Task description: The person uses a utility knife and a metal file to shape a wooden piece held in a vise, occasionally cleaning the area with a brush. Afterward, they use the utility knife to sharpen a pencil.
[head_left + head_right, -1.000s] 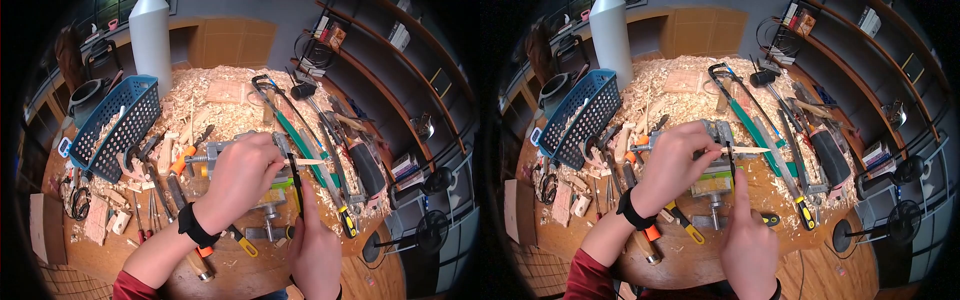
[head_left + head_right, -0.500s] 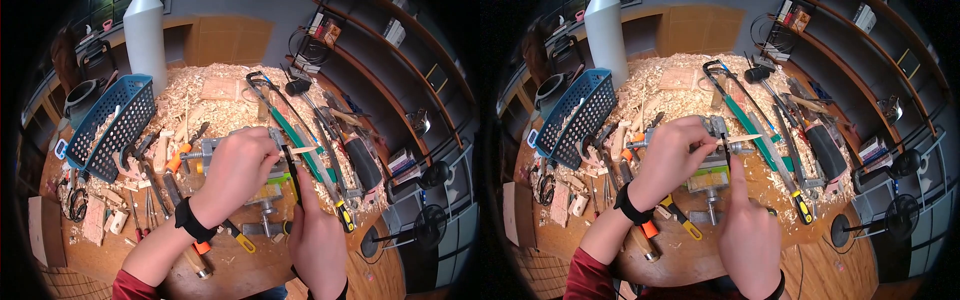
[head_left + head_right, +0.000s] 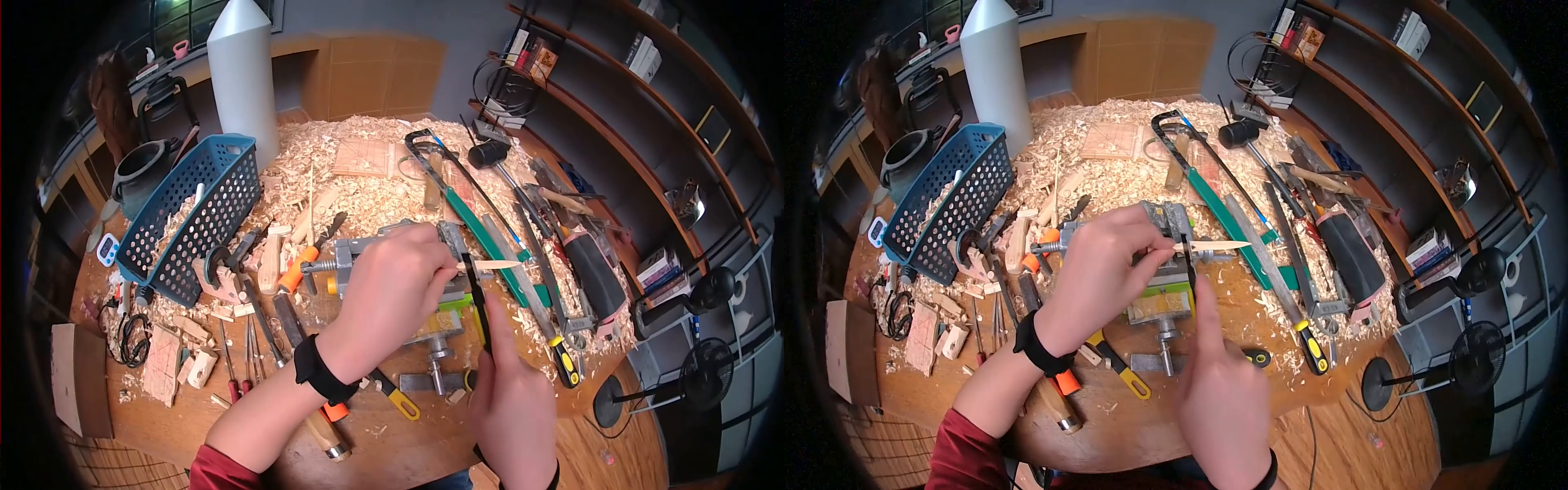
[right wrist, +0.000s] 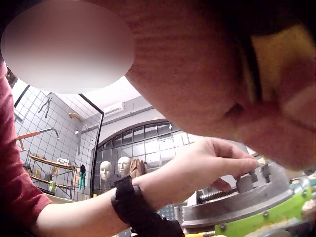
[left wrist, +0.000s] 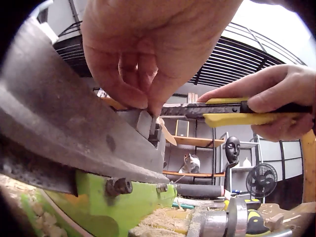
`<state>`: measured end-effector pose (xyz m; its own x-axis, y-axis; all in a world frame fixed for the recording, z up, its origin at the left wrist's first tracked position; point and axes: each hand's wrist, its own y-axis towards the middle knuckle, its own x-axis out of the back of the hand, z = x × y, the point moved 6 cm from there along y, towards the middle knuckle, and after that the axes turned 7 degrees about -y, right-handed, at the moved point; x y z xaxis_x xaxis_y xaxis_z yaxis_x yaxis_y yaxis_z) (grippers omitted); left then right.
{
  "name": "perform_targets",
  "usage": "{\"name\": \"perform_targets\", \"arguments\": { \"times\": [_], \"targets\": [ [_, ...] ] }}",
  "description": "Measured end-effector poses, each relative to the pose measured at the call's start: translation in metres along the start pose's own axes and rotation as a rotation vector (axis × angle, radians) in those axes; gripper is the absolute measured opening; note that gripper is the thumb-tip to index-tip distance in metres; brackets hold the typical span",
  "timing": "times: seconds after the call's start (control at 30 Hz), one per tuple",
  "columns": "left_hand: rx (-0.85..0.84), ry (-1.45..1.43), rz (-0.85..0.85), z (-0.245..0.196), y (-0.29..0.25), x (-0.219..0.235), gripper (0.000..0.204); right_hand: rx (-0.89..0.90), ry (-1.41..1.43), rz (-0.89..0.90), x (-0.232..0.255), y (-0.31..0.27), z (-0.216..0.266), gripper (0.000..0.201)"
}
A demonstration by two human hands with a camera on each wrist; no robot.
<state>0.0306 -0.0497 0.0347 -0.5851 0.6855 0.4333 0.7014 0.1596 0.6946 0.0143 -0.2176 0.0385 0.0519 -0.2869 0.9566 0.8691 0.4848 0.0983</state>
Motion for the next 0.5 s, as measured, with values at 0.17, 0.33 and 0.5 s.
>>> {"name": "perform_targets", "arguments": {
  "times": [0.17,0.33,0.5],
  "targets": [
    [-0.02,0.025,0.023,-0.001,0.0,0.0,0.005,0.019,0.206,-0.147,0.018,-0.014,-0.008,0.058],
    [0.019,0.068,0.094,-0.003,0.001,0.003,0.01,-0.02,0.197,-0.115,0.009,-0.009,-0.015,0.058],
    [0.072,0.026,0.123,0.0,0.002,0.003,0.016,0.0,0.276,-0.12,-0.006,0.0,-0.021,0.061]
  ]
}}
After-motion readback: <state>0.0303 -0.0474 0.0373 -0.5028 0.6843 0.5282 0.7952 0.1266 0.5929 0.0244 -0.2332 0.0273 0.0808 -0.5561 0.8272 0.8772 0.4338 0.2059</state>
